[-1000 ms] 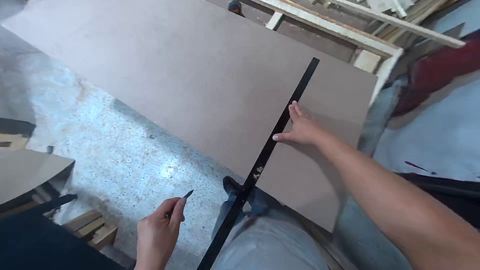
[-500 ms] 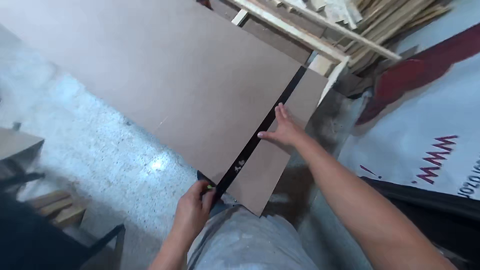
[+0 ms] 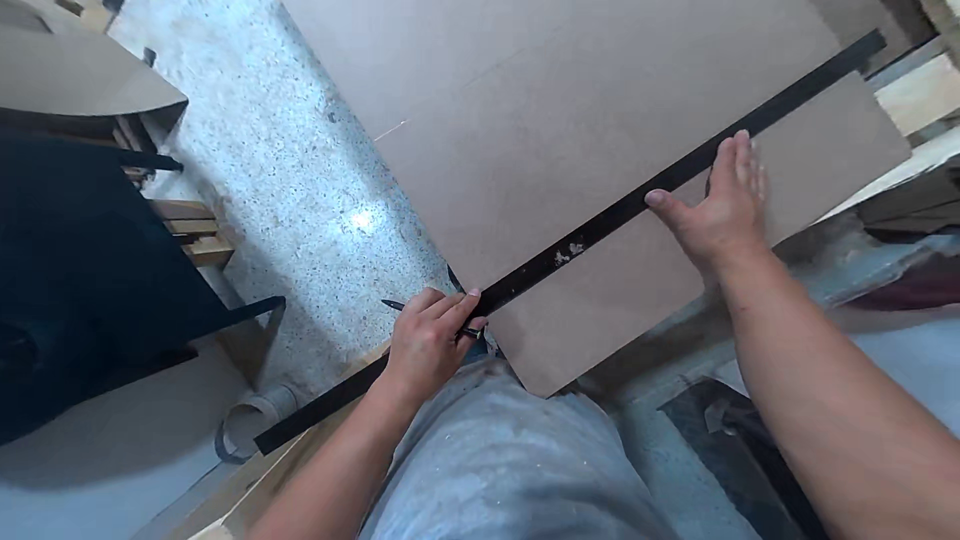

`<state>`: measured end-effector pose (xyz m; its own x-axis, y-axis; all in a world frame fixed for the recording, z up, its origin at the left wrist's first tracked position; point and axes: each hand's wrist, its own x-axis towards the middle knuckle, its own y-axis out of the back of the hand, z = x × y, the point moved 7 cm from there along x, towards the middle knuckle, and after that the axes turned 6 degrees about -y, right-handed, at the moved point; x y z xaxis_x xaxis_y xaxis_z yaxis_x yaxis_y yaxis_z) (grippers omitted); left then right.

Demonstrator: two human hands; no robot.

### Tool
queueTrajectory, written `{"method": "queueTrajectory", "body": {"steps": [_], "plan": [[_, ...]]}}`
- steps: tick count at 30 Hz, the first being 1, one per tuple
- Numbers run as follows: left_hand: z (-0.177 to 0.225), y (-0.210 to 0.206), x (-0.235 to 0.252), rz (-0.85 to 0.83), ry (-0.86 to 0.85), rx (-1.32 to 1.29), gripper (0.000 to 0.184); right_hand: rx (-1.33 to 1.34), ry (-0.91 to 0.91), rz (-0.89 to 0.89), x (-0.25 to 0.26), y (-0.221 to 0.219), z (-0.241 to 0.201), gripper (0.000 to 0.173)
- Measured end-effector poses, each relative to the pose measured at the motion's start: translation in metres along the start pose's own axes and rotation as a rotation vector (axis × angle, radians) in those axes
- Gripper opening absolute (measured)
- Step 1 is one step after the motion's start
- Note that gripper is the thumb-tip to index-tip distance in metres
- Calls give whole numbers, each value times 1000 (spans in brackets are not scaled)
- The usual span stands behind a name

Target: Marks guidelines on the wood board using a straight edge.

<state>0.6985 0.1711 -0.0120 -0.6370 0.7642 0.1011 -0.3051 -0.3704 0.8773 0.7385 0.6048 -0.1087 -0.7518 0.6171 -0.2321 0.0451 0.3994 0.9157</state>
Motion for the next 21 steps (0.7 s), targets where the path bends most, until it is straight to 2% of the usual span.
{"method": "queueTrajectory", "body": {"steps": [8, 21], "plan": [[-25, 17, 17, 85, 29, 86, 30, 15, -26, 24, 17, -2, -3, 139], [-26, 17, 20, 70, 24, 87, 29, -13, -35, 38, 28, -4, -4, 139]]}}
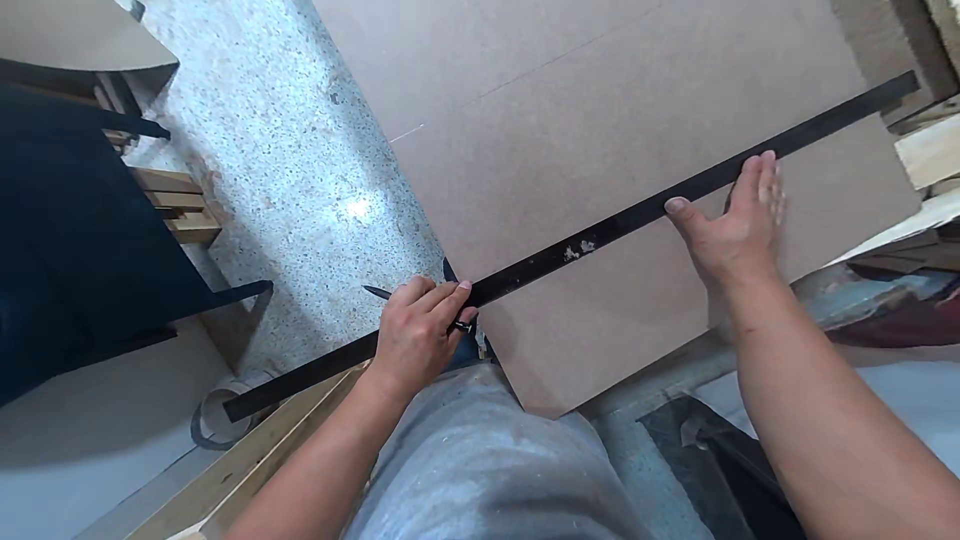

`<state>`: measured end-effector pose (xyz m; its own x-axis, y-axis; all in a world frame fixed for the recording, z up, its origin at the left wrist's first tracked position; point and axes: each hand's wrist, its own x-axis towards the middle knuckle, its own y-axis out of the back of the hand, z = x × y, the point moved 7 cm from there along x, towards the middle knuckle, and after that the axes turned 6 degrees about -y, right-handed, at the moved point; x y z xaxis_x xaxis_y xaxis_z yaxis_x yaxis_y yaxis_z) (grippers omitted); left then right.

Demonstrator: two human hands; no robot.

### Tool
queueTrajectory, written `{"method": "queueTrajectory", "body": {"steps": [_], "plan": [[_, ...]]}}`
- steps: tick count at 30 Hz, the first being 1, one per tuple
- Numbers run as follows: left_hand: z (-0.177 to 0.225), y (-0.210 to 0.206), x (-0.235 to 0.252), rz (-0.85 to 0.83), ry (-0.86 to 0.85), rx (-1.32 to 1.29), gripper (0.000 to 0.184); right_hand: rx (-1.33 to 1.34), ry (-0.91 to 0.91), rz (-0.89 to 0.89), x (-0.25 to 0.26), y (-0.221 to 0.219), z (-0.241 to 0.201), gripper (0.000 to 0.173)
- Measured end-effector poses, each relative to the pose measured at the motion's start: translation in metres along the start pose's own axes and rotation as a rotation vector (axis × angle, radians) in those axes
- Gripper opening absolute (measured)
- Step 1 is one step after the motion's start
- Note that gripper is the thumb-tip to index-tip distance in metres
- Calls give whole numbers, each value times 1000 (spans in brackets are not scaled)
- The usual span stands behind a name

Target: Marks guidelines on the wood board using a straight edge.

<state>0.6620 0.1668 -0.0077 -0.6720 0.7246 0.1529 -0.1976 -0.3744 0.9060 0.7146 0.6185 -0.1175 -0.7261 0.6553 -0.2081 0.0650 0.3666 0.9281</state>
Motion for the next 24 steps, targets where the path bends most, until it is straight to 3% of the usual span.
{"method": "queueTrajectory", "body": {"steps": [13, 18, 24], "plan": [[3, -2, 0, 24, 44, -15, 27, 1, -12, 1, 0, 2, -2, 139], [3, 5, 1, 34, 19, -76, 30, 89, 3, 120, -12, 8, -14, 121], [-5, -7, -3, -18, 9, -72, 31, -24, -22, 64, -2, 2, -1, 135]]}}
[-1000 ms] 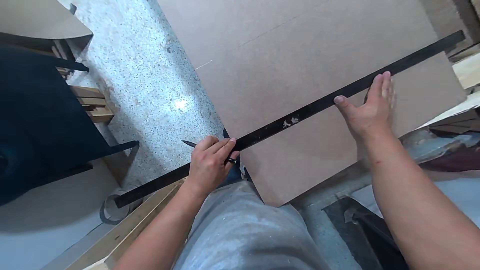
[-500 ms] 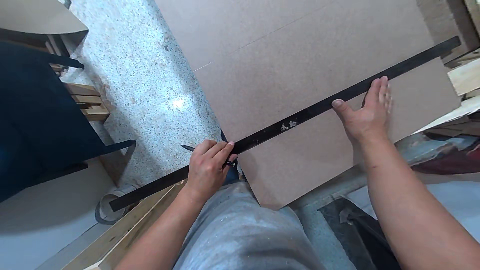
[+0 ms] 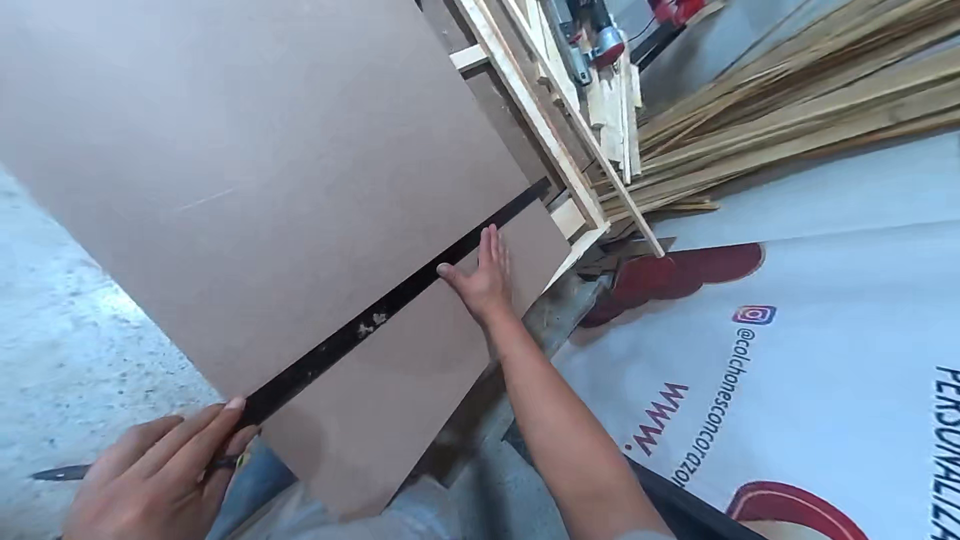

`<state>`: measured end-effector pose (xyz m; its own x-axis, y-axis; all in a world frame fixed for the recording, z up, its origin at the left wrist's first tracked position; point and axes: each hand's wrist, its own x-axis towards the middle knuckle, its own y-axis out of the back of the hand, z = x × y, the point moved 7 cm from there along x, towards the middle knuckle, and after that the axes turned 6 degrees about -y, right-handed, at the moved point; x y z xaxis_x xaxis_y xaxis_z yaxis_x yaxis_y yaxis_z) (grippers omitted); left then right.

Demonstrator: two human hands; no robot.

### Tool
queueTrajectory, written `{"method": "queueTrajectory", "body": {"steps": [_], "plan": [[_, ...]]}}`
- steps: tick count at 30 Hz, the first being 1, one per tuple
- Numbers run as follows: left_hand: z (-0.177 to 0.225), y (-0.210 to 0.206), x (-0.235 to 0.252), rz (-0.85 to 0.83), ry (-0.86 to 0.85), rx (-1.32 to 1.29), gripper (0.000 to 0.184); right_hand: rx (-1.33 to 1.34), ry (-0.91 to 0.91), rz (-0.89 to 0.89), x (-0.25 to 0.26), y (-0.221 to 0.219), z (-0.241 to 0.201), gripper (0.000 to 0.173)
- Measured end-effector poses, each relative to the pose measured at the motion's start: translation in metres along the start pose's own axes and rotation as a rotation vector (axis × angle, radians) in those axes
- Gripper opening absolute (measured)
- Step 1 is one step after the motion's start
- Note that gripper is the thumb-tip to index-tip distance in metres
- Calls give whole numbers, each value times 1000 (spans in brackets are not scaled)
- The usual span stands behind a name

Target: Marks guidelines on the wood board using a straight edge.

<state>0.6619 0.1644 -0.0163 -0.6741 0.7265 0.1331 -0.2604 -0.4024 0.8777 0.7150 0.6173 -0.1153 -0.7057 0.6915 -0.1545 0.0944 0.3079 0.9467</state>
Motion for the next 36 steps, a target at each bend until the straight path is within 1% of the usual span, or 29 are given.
{"method": "queueTrajectory", "body": {"steps": [5, 10, 13, 22, 25, 32, 34, 36], "plan": [[1, -3, 0, -7, 6, 4, 31, -48, -9, -71, 10, 1, -1, 138], [3, -1, 2, -6, 7, 23, 32, -50, -12, -23, 13, -2, -2, 134], [3, -1, 2, 7, -3, 36, 32, -36, -5, -6, 12, -1, -1, 136], [3, -1, 0, 1, 15, 29, 32, -22, 1, -16, 11, 0, -2, 136], [2, 0, 0, -12, 21, 18, 31, -14, 21, 14, 11, 0, -3, 135], [0, -1, -2, 16, 33, 45, 32, -41, -4, -22, 12, -4, -3, 137], [4, -1, 2, 39, 18, 50, 33, -31, 0, -34, 13, -2, -2, 135], [12, 2, 11, 77, 8, 67, 36, -19, 30, -36, 16, 6, -3, 129]]}}
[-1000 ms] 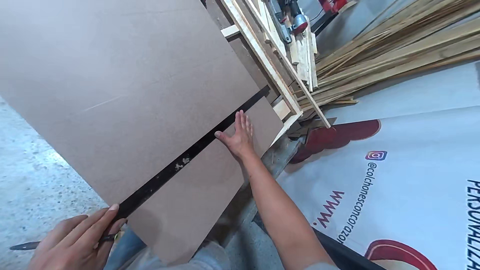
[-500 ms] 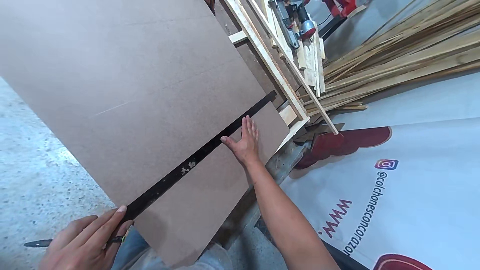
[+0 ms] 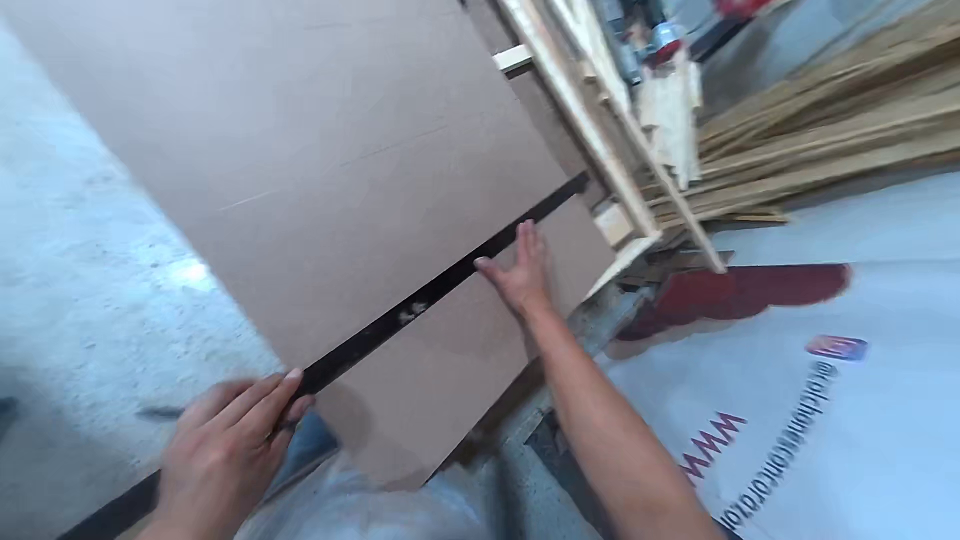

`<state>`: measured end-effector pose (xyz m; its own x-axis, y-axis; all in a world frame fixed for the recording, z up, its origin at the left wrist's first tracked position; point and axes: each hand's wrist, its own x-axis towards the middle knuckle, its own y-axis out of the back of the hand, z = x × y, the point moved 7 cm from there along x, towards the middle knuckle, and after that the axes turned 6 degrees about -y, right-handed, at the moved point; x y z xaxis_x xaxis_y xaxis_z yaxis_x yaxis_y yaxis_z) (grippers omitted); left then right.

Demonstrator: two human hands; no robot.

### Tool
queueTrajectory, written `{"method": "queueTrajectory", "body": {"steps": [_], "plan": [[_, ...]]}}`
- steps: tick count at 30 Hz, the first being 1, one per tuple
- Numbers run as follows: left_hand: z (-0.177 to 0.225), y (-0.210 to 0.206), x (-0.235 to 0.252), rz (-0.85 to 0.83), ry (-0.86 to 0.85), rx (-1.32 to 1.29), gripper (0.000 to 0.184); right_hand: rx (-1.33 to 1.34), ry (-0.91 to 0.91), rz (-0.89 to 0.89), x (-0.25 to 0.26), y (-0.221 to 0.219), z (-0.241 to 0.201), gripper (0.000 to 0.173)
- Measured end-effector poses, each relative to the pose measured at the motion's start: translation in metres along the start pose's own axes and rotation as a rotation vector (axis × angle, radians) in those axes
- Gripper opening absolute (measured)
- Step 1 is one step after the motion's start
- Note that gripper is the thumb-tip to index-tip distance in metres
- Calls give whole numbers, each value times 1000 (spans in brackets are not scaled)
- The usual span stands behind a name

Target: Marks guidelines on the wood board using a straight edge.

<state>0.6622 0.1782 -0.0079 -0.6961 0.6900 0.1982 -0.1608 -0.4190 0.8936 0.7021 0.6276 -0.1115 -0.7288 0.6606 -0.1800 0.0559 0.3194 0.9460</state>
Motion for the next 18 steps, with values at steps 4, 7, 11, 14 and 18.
{"method": "queueTrajectory", "body": {"steps": [4, 7, 11, 14, 18], "plan": [[-1, 5, -7, -34, 38, 25, 32, 32, 44, -63, -6, -5, -10, 124], [-3, 2, -6, -60, 27, 15, 29, 61, 49, -61, -4, -2, -10, 126], [-3, 3, -7, -54, 26, 10, 28, 51, 43, -48, -3, -5, -7, 130], [-3, 2, -8, -46, 18, 15, 28, 36, 35, -57, -2, -6, -5, 133], [-3, 3, -9, -49, 2, 24, 29, 43, 43, -58, -4, -3, -7, 133]]}}
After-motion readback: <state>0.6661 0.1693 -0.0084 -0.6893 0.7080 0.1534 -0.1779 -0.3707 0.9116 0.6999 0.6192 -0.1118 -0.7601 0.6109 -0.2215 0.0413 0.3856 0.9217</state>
